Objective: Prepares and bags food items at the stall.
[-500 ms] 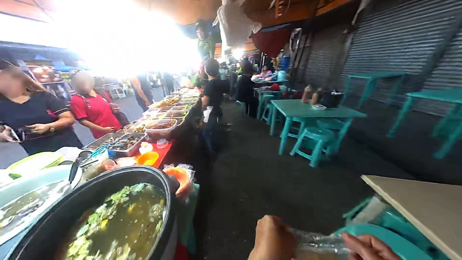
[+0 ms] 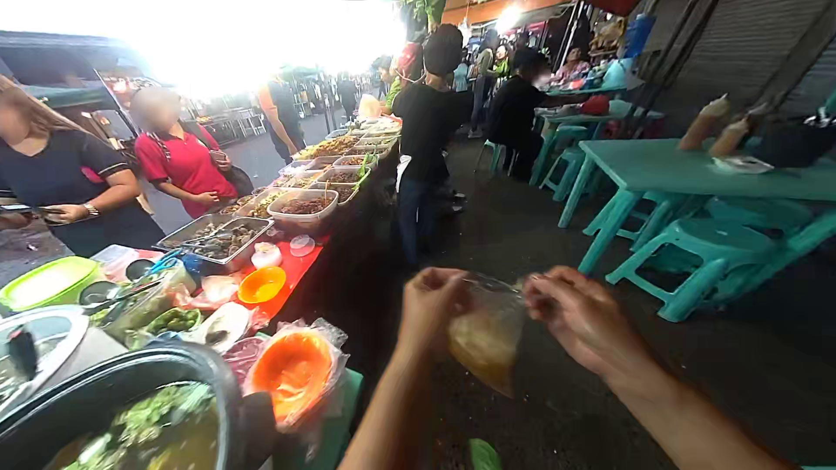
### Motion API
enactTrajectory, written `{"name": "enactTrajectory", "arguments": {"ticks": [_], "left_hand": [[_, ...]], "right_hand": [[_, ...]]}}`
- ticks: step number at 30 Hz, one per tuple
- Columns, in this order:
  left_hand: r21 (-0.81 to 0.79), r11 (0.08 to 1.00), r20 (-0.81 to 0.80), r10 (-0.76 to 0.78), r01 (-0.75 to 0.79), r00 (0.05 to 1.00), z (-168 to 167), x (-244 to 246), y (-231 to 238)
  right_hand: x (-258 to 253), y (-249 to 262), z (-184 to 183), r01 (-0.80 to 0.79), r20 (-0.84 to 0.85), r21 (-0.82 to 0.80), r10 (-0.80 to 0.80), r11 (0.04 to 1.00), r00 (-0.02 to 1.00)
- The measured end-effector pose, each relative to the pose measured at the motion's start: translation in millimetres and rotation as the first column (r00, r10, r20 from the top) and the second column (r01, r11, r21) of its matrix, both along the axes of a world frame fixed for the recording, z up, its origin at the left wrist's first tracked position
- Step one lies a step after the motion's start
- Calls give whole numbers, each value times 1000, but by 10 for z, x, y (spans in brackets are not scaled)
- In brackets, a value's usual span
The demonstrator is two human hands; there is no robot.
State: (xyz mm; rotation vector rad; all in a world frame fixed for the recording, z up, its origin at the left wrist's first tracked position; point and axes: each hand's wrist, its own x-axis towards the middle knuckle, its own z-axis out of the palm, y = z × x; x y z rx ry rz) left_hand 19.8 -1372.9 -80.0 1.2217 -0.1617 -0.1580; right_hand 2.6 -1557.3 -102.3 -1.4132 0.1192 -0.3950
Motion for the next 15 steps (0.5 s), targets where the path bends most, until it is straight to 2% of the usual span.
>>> {"name": "enactTrajectory", "arguments": {"ticks": [2,4,5,8,10,12,15], "left_hand": [[48,997,21,54,-55,998,39,402,125],[51,991,-24,128,-126,992,126,811,173],[9,985,-56,173,-173,983,218,1036,189],[-41,952,-118,298,-305,947,464,1571,284],[17,924,-105,382,-383,918,599,1888,388],[57,882,-80,472,-468,878,622,2102,568],[145,749,83,642,-647,762,567,2306,1109]], "right_hand": [[583,57,45,-152,63,-23,153,988,986],[1152,87,85,-315,124,-121,329,941,936],[1463,120,137,-395,136,-222,429,892,893],[2209,448,311,-571,20,-509,672,644,740],[2688,818,387,-555,9,-672,755,490,655],[3094,1230,357,-514,74,-710,777,481,625],[3643,1860,472,-590,114,-672,849,448,516]]}}
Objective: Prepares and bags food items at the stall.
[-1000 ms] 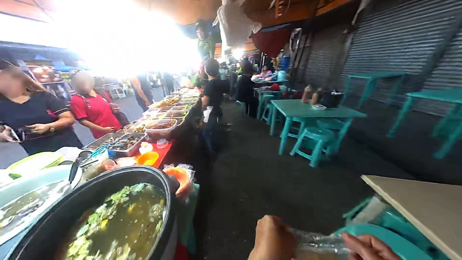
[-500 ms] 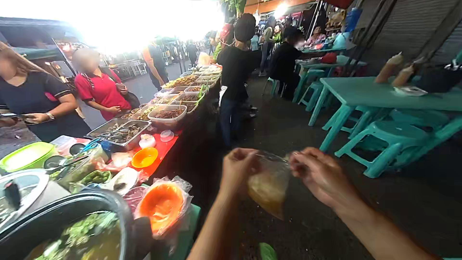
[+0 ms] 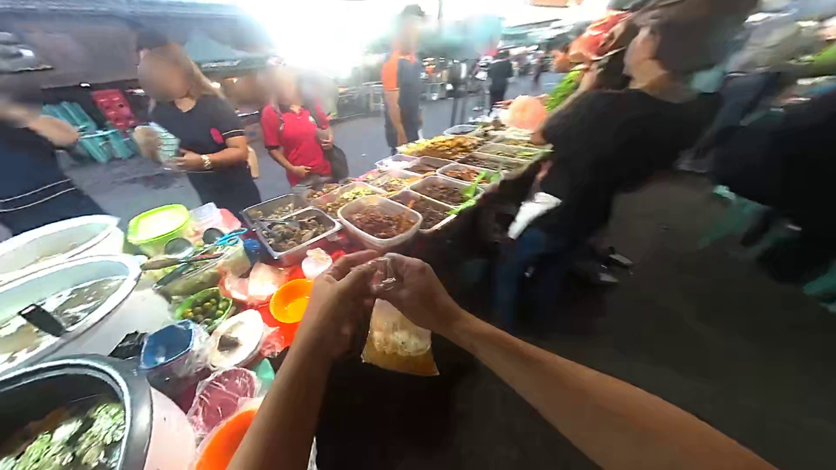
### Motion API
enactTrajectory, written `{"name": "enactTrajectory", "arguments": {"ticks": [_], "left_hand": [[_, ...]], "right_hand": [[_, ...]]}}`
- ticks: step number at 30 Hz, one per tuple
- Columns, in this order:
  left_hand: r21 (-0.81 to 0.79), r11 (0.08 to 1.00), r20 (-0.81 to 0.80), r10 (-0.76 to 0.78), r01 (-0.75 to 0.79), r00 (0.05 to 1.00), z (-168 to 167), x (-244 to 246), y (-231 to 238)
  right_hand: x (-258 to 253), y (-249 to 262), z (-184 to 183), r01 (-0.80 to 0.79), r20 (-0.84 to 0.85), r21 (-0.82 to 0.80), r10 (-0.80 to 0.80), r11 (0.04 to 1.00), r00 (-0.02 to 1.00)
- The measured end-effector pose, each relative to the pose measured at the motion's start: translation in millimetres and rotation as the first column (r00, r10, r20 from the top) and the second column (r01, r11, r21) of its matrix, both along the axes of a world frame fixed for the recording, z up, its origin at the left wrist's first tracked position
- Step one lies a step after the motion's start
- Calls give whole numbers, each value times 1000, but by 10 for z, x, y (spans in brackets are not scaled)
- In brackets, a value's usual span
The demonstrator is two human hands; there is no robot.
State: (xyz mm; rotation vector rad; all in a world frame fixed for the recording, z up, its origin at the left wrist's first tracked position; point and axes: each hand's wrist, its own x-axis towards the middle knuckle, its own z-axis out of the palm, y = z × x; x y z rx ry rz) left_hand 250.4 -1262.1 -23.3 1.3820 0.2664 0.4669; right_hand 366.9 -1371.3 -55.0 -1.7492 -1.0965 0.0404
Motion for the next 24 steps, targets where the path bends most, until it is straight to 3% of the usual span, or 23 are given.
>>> {"name": "enactTrajectory", "arguments": {"ticks": [2,5,9,12,16,19,21,23,24], "left_hand": [[176,972,36,150,-154,988,-114,85,441],[364,910,8,211,-199,978,-496,330,943],[472,836,-6,321,-280,947,-791,849,1427],[524,776,-73,452,-352,889,-778,1070,1801],[607,726,-268,570,-323,777,-827,1160,2264],[623,700,-246,597,-348,763,-1055,1220,2614],[625,682,-233,627,-380,743,-1307,1297,2764],[687,624,-228,671,-372,706,-1523,1398,2911],[717,603,-247,689,-351,681,-1602,1456,2974]], "right_hand": [[298,428,162,-91,-41,23,92,996,995],[590,1066,306,-229,-54,42,231,972,971],[726,1852,445,-409,30,-76,412,909,911],[787,2320,449,-479,109,-121,491,870,864],[1041,2955,328,-567,-45,-214,572,795,819],[1323,3403,137,-637,-103,-179,630,750,770],[1555,3598,48,-683,-17,-158,690,713,724],[1737,3718,45,-722,257,-149,731,676,632],[1800,3774,42,-744,426,-167,728,647,538]]}}
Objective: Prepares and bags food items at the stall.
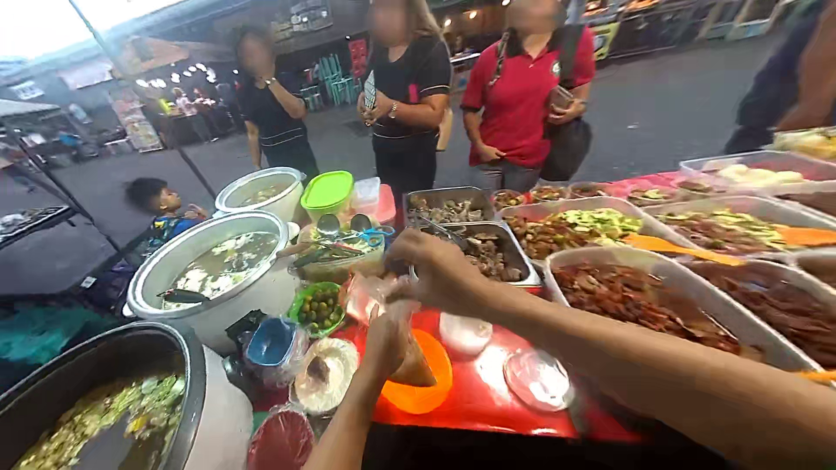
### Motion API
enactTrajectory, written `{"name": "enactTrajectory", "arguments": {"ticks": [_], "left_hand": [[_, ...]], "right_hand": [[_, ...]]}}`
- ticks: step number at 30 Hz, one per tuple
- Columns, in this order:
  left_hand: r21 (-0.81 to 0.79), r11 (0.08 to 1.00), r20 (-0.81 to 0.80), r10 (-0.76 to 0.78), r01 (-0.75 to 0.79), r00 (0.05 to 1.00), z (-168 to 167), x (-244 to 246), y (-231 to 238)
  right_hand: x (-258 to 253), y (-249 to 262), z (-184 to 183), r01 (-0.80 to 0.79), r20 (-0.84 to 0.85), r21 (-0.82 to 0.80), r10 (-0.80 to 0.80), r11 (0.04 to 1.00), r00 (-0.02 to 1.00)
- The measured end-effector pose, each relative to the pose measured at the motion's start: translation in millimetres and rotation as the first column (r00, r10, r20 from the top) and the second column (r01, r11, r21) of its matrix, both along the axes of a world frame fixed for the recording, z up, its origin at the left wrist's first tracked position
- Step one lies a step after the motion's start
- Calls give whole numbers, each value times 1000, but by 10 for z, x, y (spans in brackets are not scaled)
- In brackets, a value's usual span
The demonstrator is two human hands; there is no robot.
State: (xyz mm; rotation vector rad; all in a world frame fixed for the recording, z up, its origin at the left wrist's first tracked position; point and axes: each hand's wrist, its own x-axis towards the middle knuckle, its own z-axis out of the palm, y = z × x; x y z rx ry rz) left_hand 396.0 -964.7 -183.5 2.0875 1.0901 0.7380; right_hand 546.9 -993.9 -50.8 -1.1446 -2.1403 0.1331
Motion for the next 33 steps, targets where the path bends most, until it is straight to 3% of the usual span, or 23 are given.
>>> {"name": "enactTrajectory", "arguments": {"ticks": [2,4,6,8,10,12,14,16,19,21,23,25,26,27,29,31,33], "left_hand": [[-8,999,-103,31,-32,994,-159,80,-47],[45,997,-207,76,-68,975,-328,164,-81],[106,989,-163,121,-104,979,-574,246,-22],[67,990,-178,138,-128,974,-632,353,65],[116,986,-163,135,-117,977,-718,401,109],[128,987,-162,113,-92,980,-839,432,140],[117,989,-113,103,-89,988,-943,461,147],[123,985,-64,131,-123,989,-1012,445,121],[-51,945,-203,307,-323,930,-894,357,-41],[-255,806,-191,499,-534,845,-755,368,-237],[-592,546,-117,669,-593,734,-682,471,-348],[-933,187,-66,753,-308,655,-552,546,-308],[-984,67,-50,779,-162,625,-528,537,-241],[-996,7,-49,788,-88,614,-518,522,-158],[-983,32,-94,757,-180,646,-551,539,-76],[-855,270,-203,610,-442,766,-615,536,-91],[-575,528,-481,400,-625,780,-597,506,-93]], "right_hand": [[42,27,-182,-193,303,100,155,976,940],[105,146,-543,-336,568,131,208,933,796],[186,291,-882,-301,658,33,206,953,725],[274,461,-1079,-212,692,-69,200,975,694],[325,550,-1054,-89,725,-317,302,944,619],[360,655,-996,36,655,-595,458,803,601],[413,801,-1037,83,482,-794,540,602,690],[450,874,-1167,32,273,-900,505,436,819],[436,855,-1298,25,118,-966,352,257,929],[474,807,-1419,2,56,-977,247,213,967],[503,693,-1434,-38,1,-977,185,208,983],[494,467,-1499,-53,-8,-960,162,275,987],[474,323,-1551,-41,11,-942,154,333,988],[452,179,-1619,-23,33,-915,133,402,991],[433,-66,-1836,10,45,-865,58,502,997],[476,-174,-2069,-17,-9,-858,18,514,1000],[541,-102,-2248,-97,-116,-916,-25,389,993]]}}
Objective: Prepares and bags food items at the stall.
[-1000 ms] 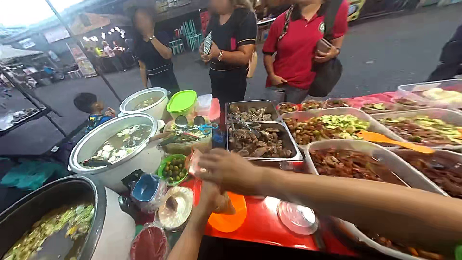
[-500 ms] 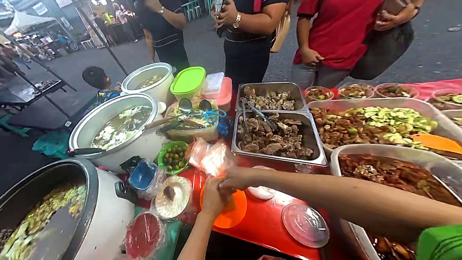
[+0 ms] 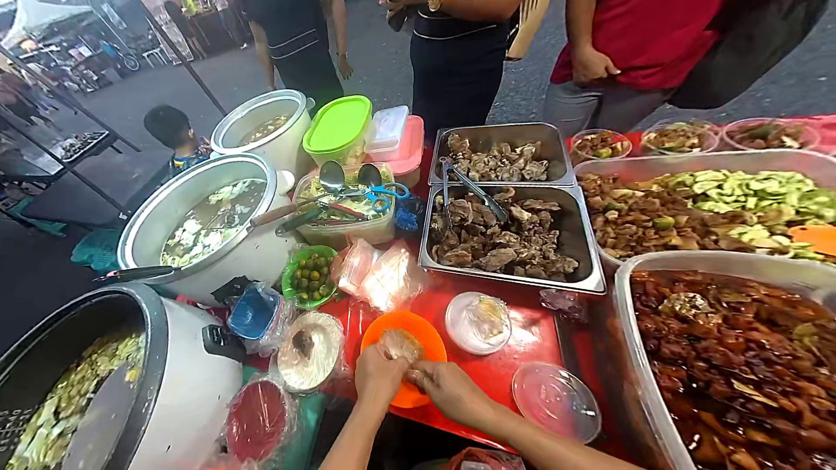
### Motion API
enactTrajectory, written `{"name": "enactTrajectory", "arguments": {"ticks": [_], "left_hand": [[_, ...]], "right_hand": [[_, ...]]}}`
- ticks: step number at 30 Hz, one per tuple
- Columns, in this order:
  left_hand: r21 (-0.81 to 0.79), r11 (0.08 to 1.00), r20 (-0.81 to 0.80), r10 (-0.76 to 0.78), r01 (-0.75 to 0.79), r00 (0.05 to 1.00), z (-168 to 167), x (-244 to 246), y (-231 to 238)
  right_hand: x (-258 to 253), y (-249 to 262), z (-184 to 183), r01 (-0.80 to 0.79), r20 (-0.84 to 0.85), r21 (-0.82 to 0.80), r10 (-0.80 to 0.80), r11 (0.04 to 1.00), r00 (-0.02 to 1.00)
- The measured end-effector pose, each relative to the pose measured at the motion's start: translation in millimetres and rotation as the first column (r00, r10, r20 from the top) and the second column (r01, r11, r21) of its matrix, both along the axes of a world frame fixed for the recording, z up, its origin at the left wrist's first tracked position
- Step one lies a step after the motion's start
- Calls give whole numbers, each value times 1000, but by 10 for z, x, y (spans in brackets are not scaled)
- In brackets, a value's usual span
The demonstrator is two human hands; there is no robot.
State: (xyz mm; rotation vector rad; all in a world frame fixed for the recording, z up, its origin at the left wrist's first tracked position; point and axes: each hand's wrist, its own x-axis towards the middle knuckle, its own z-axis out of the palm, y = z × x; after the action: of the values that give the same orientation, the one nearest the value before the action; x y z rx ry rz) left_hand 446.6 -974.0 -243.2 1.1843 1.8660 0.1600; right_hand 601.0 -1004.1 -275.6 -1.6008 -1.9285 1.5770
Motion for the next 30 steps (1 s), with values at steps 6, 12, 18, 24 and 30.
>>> {"name": "enactTrajectory", "arguments": {"ticks": [6,12,18,24,30], "left_hand": [[584,650,-510,-173,486,843,-237,126,-152],[639,-110,-764,-199,761,613,-431,-145,139],[326,-474,-906,-405,818,126,-165,-401,570],[204,-519,-867,-489,830,-92,-84,-410,688],[185,-528,-888,-451,829,-89,-101,-320,782]], "right_hand": [[37,524,16,214,-108,-498,-305,840,946],[-54,901,87,208,2,-377,-223,903,975],[-143,1120,184,-274,254,34,256,961,933],[-80,1336,101,-668,310,166,605,725,733],[-62,1542,166,-643,274,147,594,751,756]]}}
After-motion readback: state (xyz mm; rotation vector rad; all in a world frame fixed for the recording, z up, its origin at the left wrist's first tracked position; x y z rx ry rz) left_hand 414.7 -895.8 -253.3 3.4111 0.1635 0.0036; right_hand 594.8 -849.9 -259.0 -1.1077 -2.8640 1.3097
